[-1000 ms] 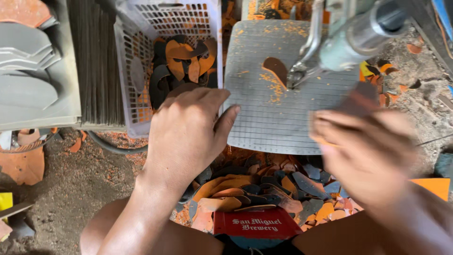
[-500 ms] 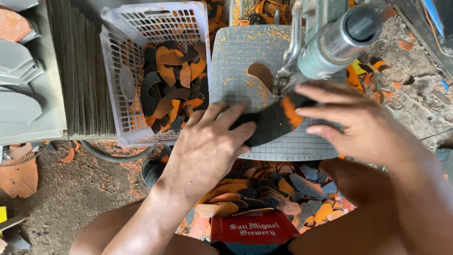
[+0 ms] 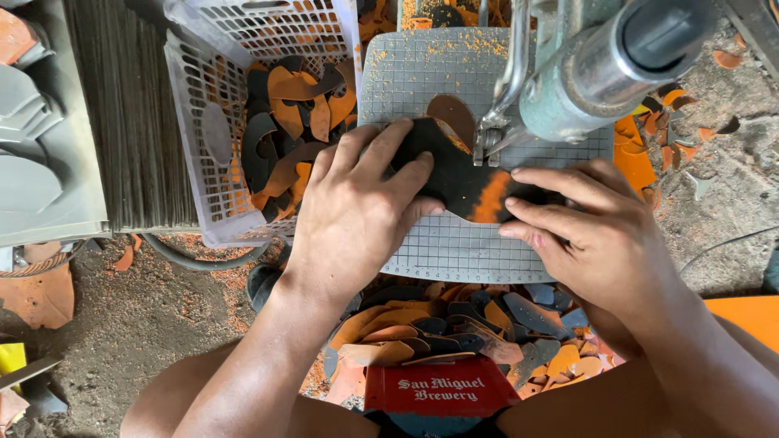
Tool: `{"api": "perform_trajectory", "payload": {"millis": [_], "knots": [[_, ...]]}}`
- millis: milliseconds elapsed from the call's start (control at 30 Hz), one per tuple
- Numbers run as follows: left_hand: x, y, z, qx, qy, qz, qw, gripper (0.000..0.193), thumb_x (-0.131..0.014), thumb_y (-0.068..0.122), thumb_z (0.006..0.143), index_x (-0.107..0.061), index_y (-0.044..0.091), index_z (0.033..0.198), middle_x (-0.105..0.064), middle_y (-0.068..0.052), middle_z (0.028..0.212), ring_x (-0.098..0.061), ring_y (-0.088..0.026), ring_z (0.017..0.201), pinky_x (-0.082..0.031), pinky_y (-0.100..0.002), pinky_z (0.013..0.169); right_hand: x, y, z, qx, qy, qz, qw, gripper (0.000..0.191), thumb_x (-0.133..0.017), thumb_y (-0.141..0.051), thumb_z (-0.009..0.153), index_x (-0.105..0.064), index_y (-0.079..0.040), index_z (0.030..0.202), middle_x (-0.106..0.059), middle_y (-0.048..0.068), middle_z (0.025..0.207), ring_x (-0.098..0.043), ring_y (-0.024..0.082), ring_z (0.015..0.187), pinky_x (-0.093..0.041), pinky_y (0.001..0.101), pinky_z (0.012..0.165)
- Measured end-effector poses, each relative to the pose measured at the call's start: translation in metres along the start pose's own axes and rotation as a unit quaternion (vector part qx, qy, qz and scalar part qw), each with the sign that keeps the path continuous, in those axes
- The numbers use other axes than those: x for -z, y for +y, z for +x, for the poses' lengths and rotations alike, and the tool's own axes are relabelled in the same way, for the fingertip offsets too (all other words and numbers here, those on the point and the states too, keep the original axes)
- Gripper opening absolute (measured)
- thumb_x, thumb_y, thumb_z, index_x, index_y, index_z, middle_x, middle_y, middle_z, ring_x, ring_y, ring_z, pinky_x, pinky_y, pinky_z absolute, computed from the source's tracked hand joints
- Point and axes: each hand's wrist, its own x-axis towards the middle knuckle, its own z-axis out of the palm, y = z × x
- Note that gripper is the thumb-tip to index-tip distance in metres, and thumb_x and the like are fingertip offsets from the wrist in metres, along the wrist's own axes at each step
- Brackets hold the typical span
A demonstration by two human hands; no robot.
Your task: The person uses a vertical band saw to cut curved shapes from black and orange rubber-like material. They guide each piece through the blade, then place the cut pieces into a white plastic basket beside the machine.
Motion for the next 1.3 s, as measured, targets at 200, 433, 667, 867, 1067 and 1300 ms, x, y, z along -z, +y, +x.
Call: {"api": "perform_trajectory", "payload": {"millis": [200,433,667,867,1067,1300], "knots": [[-0.003,-0.002,0.003,0.006,-0.009,0.002,1.000,0.050,-0.085,0.038,0.077,-0.075,0.011,0.117,-0.062,-0.014,0.137,-0.058,-0.035,0.125,-0.050,-0.051,0.098,0.000,0.003,0.003,-0.005,-0.002,0.003,1.000,0.027,-0.085,-0.010,0.077,-0.080,-0.004,0.103,-0.074,0.008,0.122,-0.062,0.022,0.089,-0.053,0.0366,0.078],[-0.006,0.000,0.003,0.015,-0.004,0.030,0.999,0.046,-0.081,0.047,0.079,-0.076,0.015,0.112,-0.063,-0.012,0.135,-0.059,-0.034,0.124,-0.051,-0.052,0.096,0.001,0.010,0.005,0.006,-0.001,-0.006,1.000,0.023,-0.080,-0.004,0.080,-0.080,-0.006,0.104,-0.074,0.007,0.123,-0.065,0.025,0.102,-0.056,0.0368,0.088],[-0.011,0.005,0.000,0.018,0.015,0.039,0.999,0.045,-0.079,0.049,0.080,-0.079,0.015,0.110,-0.064,-0.012,0.136,-0.059,-0.033,0.120,-0.053,-0.047,0.093,0.006,0.019,0.010,0.000,-0.007,0.001,1.000,0.022,-0.076,-0.001,0.082,-0.080,-0.006,0.103,-0.076,0.005,0.121,-0.066,0.022,0.096,-0.054,0.0335,0.085],[-0.015,0.009,-0.005,0.026,0.031,0.049,0.998,0.048,-0.079,0.051,0.079,-0.081,0.014,0.110,-0.066,-0.012,0.134,-0.060,-0.033,0.116,-0.055,-0.046,0.092,0.011,0.021,0.019,0.004,-0.013,-0.026,1.000,0.017,-0.077,0.001,0.082,-0.081,-0.005,0.097,-0.078,0.003,0.116,-0.072,0.015,0.085,-0.054,0.0331,0.083],[-0.019,0.014,-0.007,0.041,0.041,0.045,0.997,0.049,-0.080,0.053,0.081,-0.081,0.013,0.109,-0.066,-0.013,0.134,-0.060,-0.031,0.111,-0.054,-0.042,0.085,0.015,0.027,0.023,0.016,0.007,-0.008,1.000,0.018,-0.077,0.001,0.076,-0.079,-0.002,0.095,-0.077,0.009,0.107,-0.074,0.025,0.098,-0.059,0.0367,0.088],[-0.022,0.019,-0.008,0.056,0.043,0.052,0.996,0.049,-0.078,0.056,0.084,-0.080,0.014,0.110,-0.066,-0.013,0.132,-0.060,-0.031,0.107,-0.053,-0.043,0.084,0.015,0.035,0.022,-0.067,-0.017,0.001,0.998,0.020,-0.077,-0.001,0.086,-0.080,-0.006,0.105,-0.078,0.003,0.098,-0.074,0.017,0.088,-0.059,0.0287,0.072]]}}
